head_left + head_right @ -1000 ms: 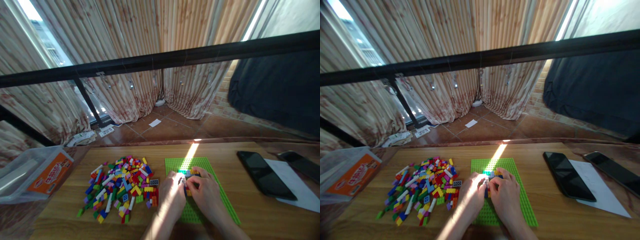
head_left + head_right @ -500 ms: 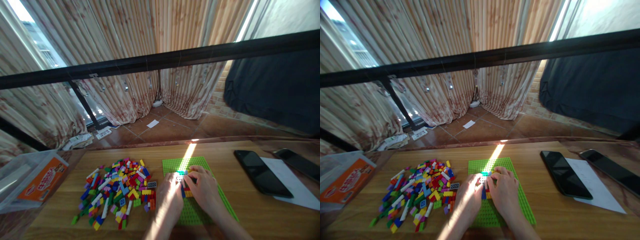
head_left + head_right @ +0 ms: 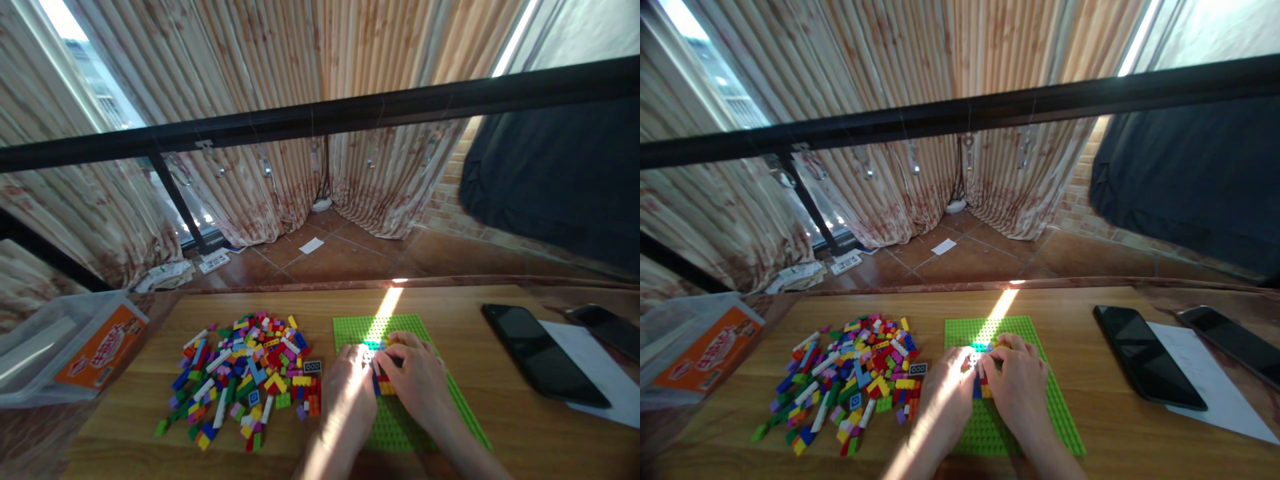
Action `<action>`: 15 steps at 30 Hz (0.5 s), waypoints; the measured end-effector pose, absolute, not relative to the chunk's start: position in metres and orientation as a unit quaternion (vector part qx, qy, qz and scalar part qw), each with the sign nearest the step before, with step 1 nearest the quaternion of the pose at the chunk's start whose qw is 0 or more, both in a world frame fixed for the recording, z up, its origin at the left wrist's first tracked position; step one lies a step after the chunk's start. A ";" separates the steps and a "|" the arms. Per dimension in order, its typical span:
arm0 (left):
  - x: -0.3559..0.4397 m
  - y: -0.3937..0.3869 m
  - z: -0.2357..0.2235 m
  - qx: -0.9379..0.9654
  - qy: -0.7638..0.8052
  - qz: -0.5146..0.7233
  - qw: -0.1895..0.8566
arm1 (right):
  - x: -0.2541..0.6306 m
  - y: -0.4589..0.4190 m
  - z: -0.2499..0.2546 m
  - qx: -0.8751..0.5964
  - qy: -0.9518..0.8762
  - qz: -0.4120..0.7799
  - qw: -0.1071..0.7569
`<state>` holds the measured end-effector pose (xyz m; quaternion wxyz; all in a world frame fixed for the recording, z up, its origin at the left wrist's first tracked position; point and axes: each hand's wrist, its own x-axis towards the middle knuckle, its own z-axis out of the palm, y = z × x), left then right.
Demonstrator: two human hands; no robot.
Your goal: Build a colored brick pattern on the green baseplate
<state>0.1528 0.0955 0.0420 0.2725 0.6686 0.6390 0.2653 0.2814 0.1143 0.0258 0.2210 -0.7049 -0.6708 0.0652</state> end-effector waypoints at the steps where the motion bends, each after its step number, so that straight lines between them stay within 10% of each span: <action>1: 0.153 0.095 0.041 0.670 0.636 0.268 0.272 | 0.281 0.114 0.026 -0.705 -0.671 0.064 0.223; 15: 0.153 0.097 0.041 0.668 0.640 0.262 0.274 | 0.276 0.112 0.023 -0.711 -0.657 0.065 0.243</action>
